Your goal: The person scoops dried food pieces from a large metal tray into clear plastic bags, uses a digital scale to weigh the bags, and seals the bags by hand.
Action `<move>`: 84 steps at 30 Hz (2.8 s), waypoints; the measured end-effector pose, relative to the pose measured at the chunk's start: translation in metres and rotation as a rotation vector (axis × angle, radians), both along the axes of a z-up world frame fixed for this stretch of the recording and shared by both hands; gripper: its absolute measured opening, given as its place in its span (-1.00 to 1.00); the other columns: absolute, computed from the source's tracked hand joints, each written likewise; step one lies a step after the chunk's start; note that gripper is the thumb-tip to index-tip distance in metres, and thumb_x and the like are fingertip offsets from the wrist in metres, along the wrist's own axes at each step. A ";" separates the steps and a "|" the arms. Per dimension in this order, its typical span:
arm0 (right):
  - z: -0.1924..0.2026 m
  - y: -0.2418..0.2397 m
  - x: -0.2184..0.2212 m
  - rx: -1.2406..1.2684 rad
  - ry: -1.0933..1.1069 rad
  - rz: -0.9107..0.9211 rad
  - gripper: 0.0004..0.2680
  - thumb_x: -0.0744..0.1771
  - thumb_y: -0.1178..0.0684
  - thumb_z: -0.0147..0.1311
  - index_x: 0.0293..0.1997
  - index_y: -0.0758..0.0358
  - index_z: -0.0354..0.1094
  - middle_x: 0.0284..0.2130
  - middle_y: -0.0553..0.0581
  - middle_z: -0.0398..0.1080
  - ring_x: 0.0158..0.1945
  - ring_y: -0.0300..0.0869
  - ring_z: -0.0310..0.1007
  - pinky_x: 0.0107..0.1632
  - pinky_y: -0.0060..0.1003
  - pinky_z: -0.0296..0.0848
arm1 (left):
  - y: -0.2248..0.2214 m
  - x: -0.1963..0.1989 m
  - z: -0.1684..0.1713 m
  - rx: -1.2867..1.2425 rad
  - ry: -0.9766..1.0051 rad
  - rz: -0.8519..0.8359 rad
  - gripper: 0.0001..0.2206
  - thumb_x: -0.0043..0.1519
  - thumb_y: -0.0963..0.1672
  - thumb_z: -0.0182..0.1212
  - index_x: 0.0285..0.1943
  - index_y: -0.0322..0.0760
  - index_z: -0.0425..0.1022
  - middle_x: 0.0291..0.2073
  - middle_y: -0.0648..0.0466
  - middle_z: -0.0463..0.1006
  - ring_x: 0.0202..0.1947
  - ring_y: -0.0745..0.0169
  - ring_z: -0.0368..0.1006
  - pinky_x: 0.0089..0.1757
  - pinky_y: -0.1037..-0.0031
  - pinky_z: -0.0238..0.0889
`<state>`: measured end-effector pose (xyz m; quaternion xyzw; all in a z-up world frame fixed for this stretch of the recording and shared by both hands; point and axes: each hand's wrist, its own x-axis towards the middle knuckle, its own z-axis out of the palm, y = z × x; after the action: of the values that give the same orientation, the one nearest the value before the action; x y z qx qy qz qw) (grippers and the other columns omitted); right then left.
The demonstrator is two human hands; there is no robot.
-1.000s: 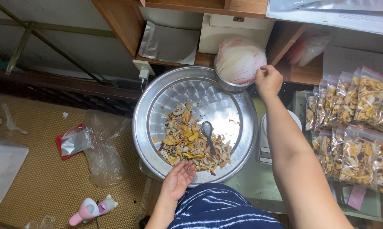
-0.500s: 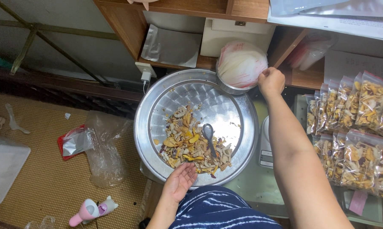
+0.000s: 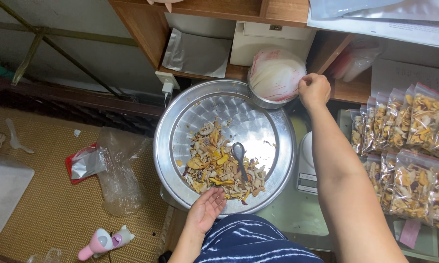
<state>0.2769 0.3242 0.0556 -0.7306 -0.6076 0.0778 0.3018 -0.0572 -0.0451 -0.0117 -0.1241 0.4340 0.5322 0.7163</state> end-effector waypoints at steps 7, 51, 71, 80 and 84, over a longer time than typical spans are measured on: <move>-0.013 0.024 -0.003 0.038 -0.098 0.037 -0.91 0.30 0.03 0.23 -0.25 0.12 0.62 0.11 0.22 0.34 0.18 0.11 0.20 0.15 -0.06 0.34 | -0.001 -0.002 0.001 -0.003 0.014 0.008 -0.73 0.32 -0.17 0.13 0.08 -0.57 0.47 -0.19 -0.20 0.59 -0.19 0.04 0.53 -0.11 0.25 0.45; 0.125 -0.134 -0.040 0.623 0.164 0.417 -0.97 0.37 0.35 -0.10 -0.16 0.44 0.18 0.05 0.45 0.28 0.14 0.14 0.28 0.19 0.01 0.30 | 0.012 0.013 0.079 0.083 0.676 -0.262 -0.83 0.27 -0.19 0.19 -0.06 -0.45 0.58 -0.21 -0.13 0.67 -0.13 0.13 0.57 -0.02 0.40 0.47; 0.070 -0.309 -0.108 0.117 0.621 0.653 -0.89 0.32 0.15 0.22 -0.09 0.22 0.51 -0.32 0.21 0.59 -0.23 0.03 0.62 -0.11 -0.11 0.52 | 0.012 0.011 0.138 0.665 0.677 -0.505 -0.95 0.20 -0.21 0.39 -0.29 -0.35 0.66 -0.59 0.16 0.56 -0.53 0.58 0.35 -0.44 0.72 0.30; 0.045 -0.327 -0.120 -0.137 0.854 0.514 -0.86 0.31 0.15 0.27 -0.05 0.23 0.57 -0.31 0.19 0.60 -0.24 -0.14 0.60 -0.20 -0.25 0.60 | -0.002 -0.059 0.151 0.594 1.412 -0.189 -0.85 0.09 -0.19 0.54 -0.39 -0.31 0.60 -0.65 0.12 0.44 -0.56 0.42 0.32 -0.44 0.64 0.20; 0.028 -0.333 -0.144 -0.610 1.241 0.427 -0.65 0.29 0.15 0.28 0.17 0.46 0.35 -0.13 0.34 0.55 -0.21 -0.16 0.58 -0.16 -0.23 0.66 | -0.001 -0.016 0.091 0.636 1.682 -0.566 -0.84 0.02 -0.11 0.54 -0.47 -0.16 0.61 -0.66 0.09 0.51 -0.55 0.09 0.51 -0.43 0.43 0.36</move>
<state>0.1328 -0.0091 0.0836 -0.4689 -0.4048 0.7017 0.3521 -0.0733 -0.0463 0.0791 0.6123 0.6569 0.3469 0.2706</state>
